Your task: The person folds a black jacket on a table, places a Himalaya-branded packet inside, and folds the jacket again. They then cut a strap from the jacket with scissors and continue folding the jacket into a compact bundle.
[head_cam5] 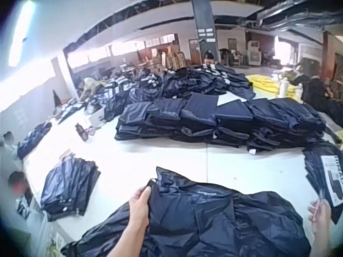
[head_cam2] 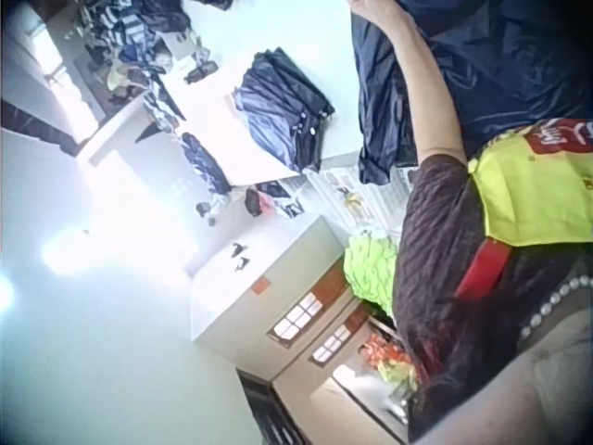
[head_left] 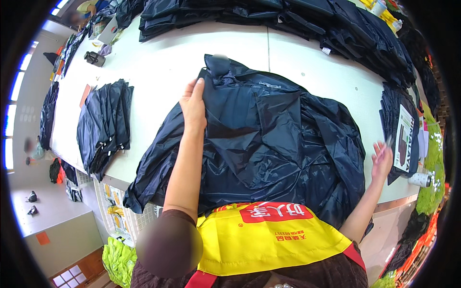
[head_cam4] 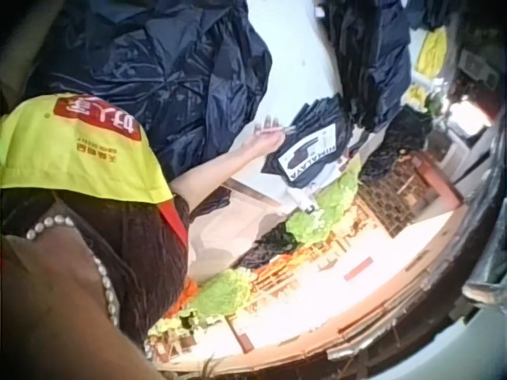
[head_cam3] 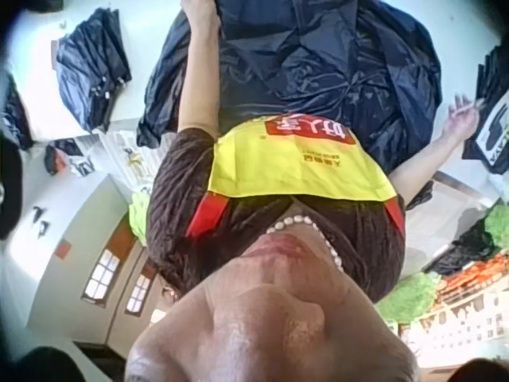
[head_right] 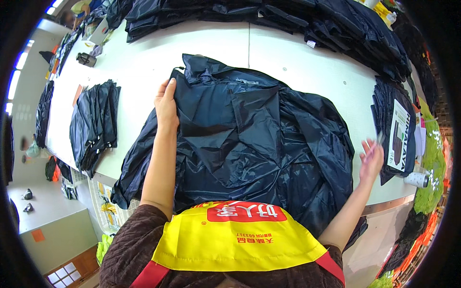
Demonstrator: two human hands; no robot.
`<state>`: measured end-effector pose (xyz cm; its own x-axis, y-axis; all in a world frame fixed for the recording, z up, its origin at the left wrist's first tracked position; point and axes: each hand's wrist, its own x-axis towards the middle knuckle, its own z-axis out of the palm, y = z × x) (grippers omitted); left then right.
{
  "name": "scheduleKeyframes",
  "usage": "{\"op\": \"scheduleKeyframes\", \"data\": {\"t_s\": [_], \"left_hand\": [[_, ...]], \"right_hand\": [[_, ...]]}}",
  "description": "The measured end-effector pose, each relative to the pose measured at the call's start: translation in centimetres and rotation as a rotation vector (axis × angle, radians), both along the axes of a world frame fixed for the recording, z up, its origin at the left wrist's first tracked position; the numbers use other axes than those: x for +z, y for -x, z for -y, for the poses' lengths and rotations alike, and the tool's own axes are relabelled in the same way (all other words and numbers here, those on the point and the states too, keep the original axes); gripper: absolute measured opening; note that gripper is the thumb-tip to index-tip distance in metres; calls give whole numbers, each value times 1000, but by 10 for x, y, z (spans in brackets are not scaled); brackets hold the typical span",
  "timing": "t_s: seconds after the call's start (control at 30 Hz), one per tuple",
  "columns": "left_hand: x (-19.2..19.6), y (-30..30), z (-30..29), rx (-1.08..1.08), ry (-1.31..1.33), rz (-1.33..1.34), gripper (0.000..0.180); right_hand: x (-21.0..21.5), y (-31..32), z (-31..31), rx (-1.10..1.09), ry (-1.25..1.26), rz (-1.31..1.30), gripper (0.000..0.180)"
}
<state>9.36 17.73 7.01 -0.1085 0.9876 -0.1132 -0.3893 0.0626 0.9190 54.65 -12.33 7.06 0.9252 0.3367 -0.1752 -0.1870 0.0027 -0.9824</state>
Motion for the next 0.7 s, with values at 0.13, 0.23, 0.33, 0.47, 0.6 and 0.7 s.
{"op": "scheduleKeyframes", "data": {"t_s": [0.13, 0.23, 0.33, 0.47, 0.6, 0.7], "left_hand": [[16, -20, 17, -95, -42, -115, 21], [18, -25, 29, -133, -99, -208, 21], [17, -26, 36, -145, -185, -350, 19], [11, -29, 40, -155, -294, -405, 16], [22, -32, 47, -177, -311, -434, 16], [22, -34, 50, -187, -346, -465, 16]], "right_hand": [[39, 101, -99, 748, -120, -66, 37], [53, 182, -155, 1076, 48, 205, 38], [72, 229, -192, 1255, 75, 383, 29], [61, 242, -213, 1260, 45, 433, 23], [59, 241, -219, 1276, 71, 382, 23], [59, 243, -220, 1274, 49, 334, 23]]}}
